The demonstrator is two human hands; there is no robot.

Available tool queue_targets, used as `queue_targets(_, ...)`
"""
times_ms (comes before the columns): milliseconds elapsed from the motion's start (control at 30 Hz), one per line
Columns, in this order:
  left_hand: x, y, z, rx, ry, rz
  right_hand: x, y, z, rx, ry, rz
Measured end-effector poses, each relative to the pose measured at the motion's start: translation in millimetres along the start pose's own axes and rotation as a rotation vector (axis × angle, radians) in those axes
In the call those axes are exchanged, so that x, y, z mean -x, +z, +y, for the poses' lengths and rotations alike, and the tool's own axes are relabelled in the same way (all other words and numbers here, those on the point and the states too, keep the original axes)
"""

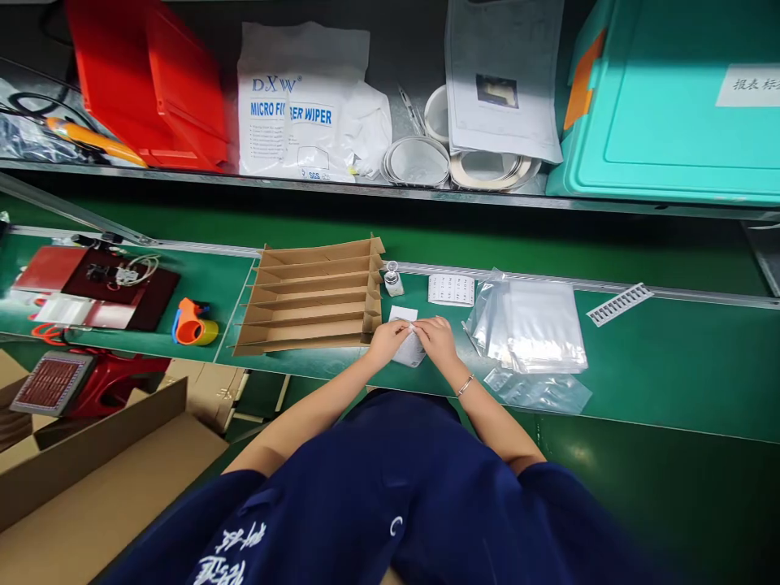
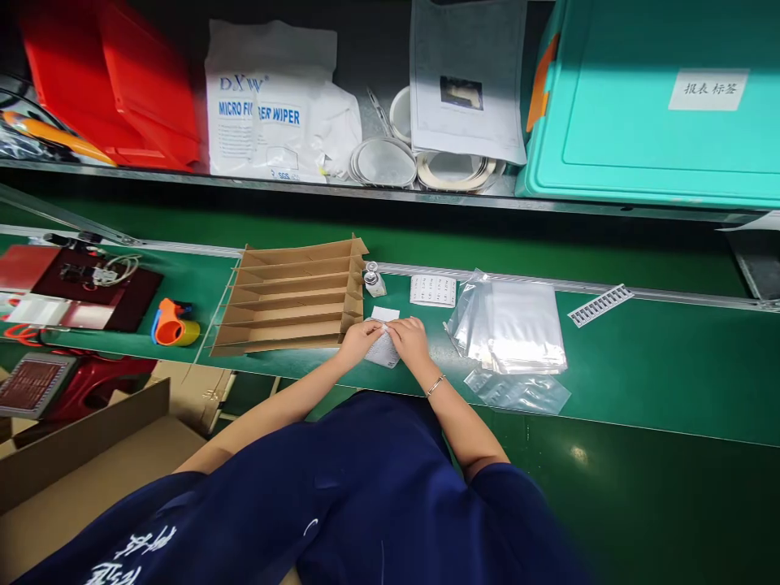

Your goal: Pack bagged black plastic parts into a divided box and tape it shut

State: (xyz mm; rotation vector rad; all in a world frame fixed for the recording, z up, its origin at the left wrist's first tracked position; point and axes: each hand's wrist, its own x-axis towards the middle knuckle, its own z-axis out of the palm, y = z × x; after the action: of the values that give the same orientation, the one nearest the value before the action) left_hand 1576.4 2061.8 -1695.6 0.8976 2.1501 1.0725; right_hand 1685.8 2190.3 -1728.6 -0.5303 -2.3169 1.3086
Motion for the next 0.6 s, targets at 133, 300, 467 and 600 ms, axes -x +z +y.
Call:
queue_targets(133, -4.8, 1.3, 10.0, -0.076, 0.050, -0.039, -7.8, -7.3, -6.7, 0.064, -0.086, -0.025)
queue_targets(300, -1.3, 2.8, 13.3, -0.083, 0.068, -0.007, -3.9, -14.1, 1.4, 0.135, -0.305, -0.045)
queue_targets(467, -12.6, -8.2, -8.3, -0.039, 0.066, 0.059, -31.1, -2.7, 27.2, 0.274, -0.415, -0.093)
queue_targets(600, -10.7, 1.2, -15.7, 0.008, 0.083, 0.064, -32.4, 0.8, 22.5, 0.352, -0.401, -0.102)
